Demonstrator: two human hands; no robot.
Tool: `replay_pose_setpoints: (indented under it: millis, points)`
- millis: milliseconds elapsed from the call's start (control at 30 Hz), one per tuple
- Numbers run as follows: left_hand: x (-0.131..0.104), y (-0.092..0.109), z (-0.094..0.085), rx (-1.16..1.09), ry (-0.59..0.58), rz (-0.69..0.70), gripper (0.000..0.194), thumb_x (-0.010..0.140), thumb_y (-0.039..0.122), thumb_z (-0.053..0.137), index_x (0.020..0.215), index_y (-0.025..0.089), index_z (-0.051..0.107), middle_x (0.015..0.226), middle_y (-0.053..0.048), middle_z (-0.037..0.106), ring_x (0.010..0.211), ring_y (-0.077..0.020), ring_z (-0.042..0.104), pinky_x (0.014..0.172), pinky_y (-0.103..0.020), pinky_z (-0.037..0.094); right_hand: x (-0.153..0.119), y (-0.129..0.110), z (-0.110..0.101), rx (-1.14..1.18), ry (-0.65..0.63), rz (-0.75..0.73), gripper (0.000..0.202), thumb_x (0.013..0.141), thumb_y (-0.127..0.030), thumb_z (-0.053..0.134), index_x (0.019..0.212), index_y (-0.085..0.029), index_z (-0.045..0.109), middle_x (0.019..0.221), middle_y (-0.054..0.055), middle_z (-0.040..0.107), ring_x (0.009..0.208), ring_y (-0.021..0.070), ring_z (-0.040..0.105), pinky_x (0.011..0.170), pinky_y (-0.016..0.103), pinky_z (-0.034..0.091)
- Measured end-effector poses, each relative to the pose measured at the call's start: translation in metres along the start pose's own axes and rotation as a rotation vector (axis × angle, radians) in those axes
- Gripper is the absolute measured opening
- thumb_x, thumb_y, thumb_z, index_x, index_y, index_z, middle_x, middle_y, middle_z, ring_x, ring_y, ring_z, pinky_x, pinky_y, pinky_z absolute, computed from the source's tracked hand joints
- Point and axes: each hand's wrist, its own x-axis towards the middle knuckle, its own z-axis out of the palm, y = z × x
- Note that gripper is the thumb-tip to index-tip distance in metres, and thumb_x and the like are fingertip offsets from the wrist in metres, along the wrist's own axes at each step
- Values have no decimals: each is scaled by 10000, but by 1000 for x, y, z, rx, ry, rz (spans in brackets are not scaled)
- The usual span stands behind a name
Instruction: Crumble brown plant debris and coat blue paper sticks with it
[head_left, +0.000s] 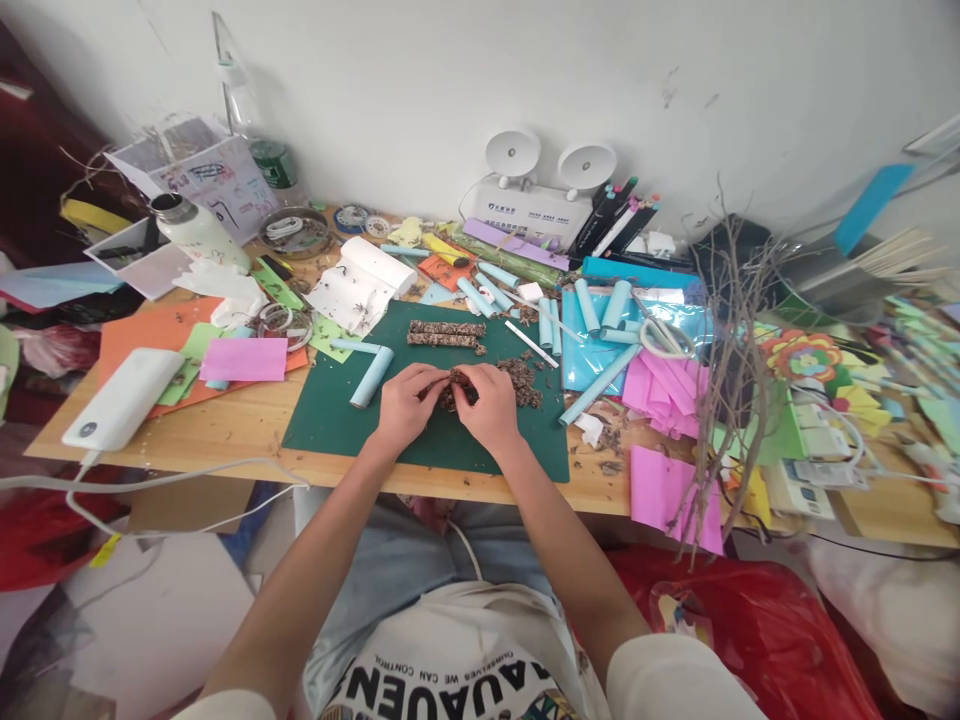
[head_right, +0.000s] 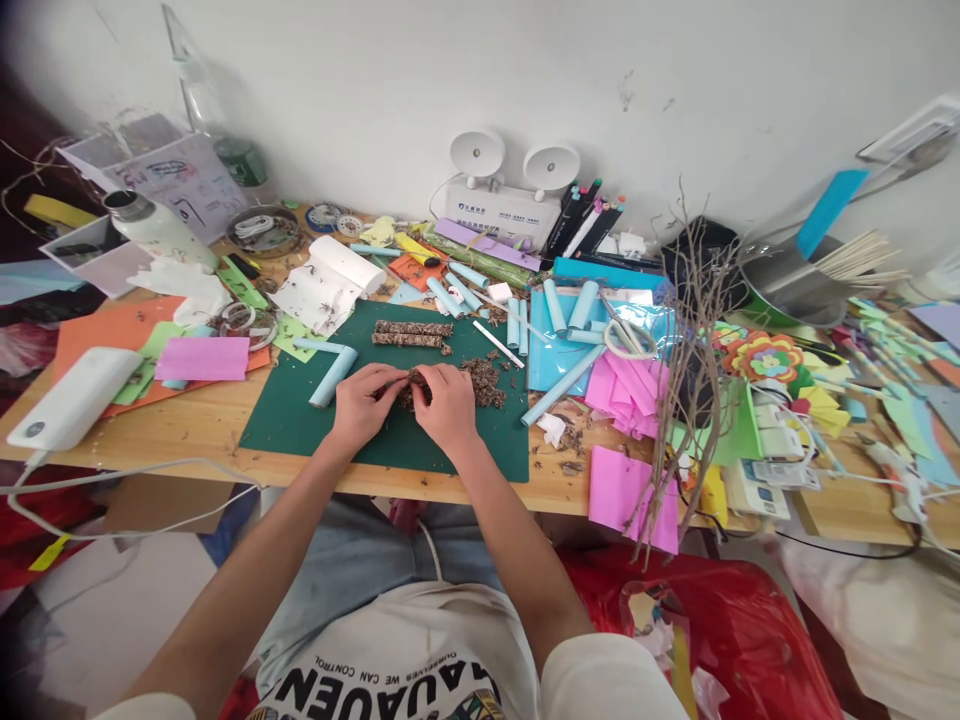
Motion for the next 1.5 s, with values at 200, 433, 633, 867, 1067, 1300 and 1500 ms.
replay_pose_setpoints:
  millis: [200,433,633,867,1067,1300,1500]
  points:
    - [-3,-3,0,-23,2,-106,180,904,292,608,936,191,755,906,-65,768,756,-174,704,724,-304,586,0,2,0,61,-7,-69,226,953,-250,504,1101,-211,670,1023,98,717,957,247,642,836,407,477]
    - [-6,-1,0,-101,-20,-207,196,880,314,635,928,182,771,791,-42,764,610,-147,663,618,-271,559,0,2,2,105,19,-54,180,944,-223,491,972,-181,664,917,105,695,878,236,614,795,377,500]
    - [-6,0,0,0,-46,-109,146,847,280,648,875,184,755,684,-1,716,517,-90,550,527,-215,460,1,-6,3,80,-62,1,158,893,-153,466,950,-181,611,899,103,648,870,248,578,768,373,478]
    - [-4,-2,-3,22,61,-188,146,850,282,643,887,188,749,624,13,683,482,-90,530,487,-210,439,0,-10,6,125,-3,96,153,923,-187,450,936,-186,603,867,98,651,822,230,599,729,349,491]
    - [-4,-2,-1,-48,35,-187,196,895,311,609,937,192,759,839,-38,765,625,-128,655,619,-244,551,-5,-10,9,218,32,41,180,939,-234,495,1046,-208,638,960,103,685,897,224,639,783,359,545]
    - [-4,-4,-1,-176,-38,-228,216,897,340,618,967,207,774,896,-44,780,750,-189,729,741,-316,620,-5,-4,11,208,85,34,196,948,-230,481,1012,-220,666,949,109,692,890,229,645,791,380,553]
    - [-4,-6,2,-78,-60,-105,224,914,337,591,972,207,764,953,-58,777,834,-206,734,786,-330,604,-2,-6,5,120,19,20,163,916,-145,439,966,-203,583,906,102,618,891,238,575,781,363,502]
